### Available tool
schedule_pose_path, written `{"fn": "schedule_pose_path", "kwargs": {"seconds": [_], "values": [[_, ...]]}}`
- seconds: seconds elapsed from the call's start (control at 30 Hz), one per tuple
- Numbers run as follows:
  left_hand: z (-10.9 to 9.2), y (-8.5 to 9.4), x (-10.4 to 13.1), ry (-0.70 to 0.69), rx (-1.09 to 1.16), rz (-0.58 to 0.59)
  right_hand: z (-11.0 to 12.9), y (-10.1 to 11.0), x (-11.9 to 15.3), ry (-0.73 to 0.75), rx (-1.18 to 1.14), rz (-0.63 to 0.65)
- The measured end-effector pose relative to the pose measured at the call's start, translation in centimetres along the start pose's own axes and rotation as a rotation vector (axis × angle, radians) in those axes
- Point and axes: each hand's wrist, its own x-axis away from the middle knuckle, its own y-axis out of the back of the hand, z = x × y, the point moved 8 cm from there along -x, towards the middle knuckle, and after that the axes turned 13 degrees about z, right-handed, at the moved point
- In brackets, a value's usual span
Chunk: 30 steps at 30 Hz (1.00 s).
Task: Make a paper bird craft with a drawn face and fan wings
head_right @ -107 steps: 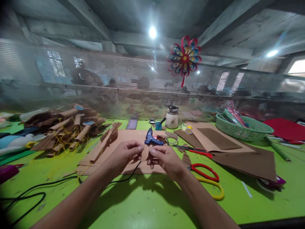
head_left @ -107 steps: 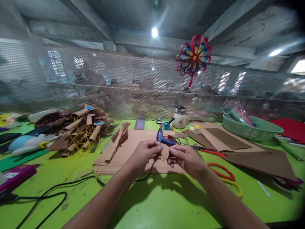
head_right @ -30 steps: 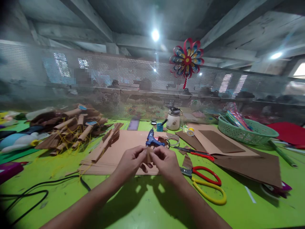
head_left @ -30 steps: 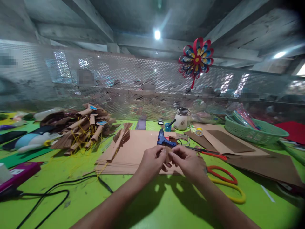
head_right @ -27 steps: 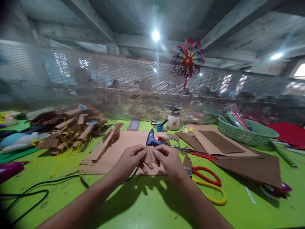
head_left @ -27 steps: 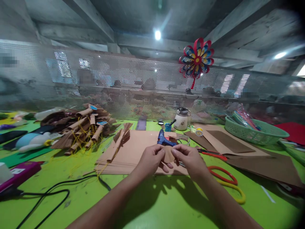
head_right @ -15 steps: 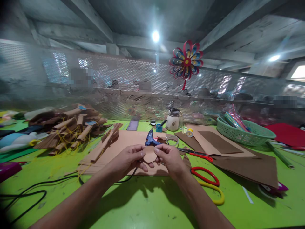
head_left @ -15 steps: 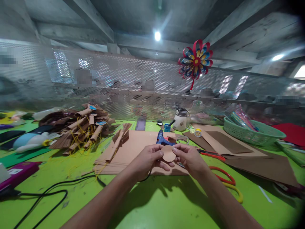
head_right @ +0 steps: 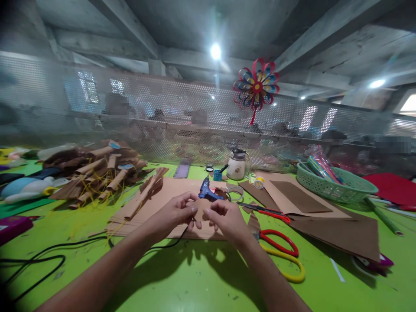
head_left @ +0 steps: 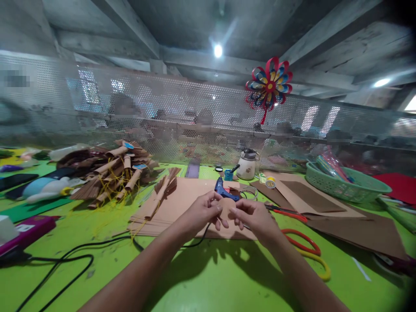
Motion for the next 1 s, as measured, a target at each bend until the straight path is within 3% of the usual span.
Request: {"fn": "schedule_pose_path", "kwargs": {"seconds": [0.1,0.23,0.33,0.5,0.67,0.77,0.9,1.0], "values": [[0.3,0.9,-0.1,0.006,-0.065,-0.074,0.0,-0.3,0.0,-0.012,0.015,0.018],[0.4,2.7,0.2,-0.055,-0.255,-0.310,-0.4,0.1,0.1,-0.008,0.061,-0.072],[-0.2,2.4,0.8,-0.138,-0.402,-0.411,-0.3,-0.3,0.2,0.046,0.182,-0.118],[-0.5,0.5,0.7,-0.157,-0.425,-0.329,1.5,-1.8,0.8,0.257,0.547,-0.159],[0.7,0.8,0.0,-0.092,-0.251,-0.256,2.7,-3.6,1.1,0.347,0.684,-0.073],[1.6,1.4,-0.2,-0.043,-0.123,-0.259,2.5,-3.1,0.9,0.312,0.569,-0.061],[2.2,1.4,-0.2,0.010,-0.004,-0.243,0.1,0.2,0.5,0.103,0.171,-0.215],[2.1,1.0,-0.3,0.028,0.051,-0.209,-0.9,0.9,-0.1,0.022,0.057,-0.184]]}}
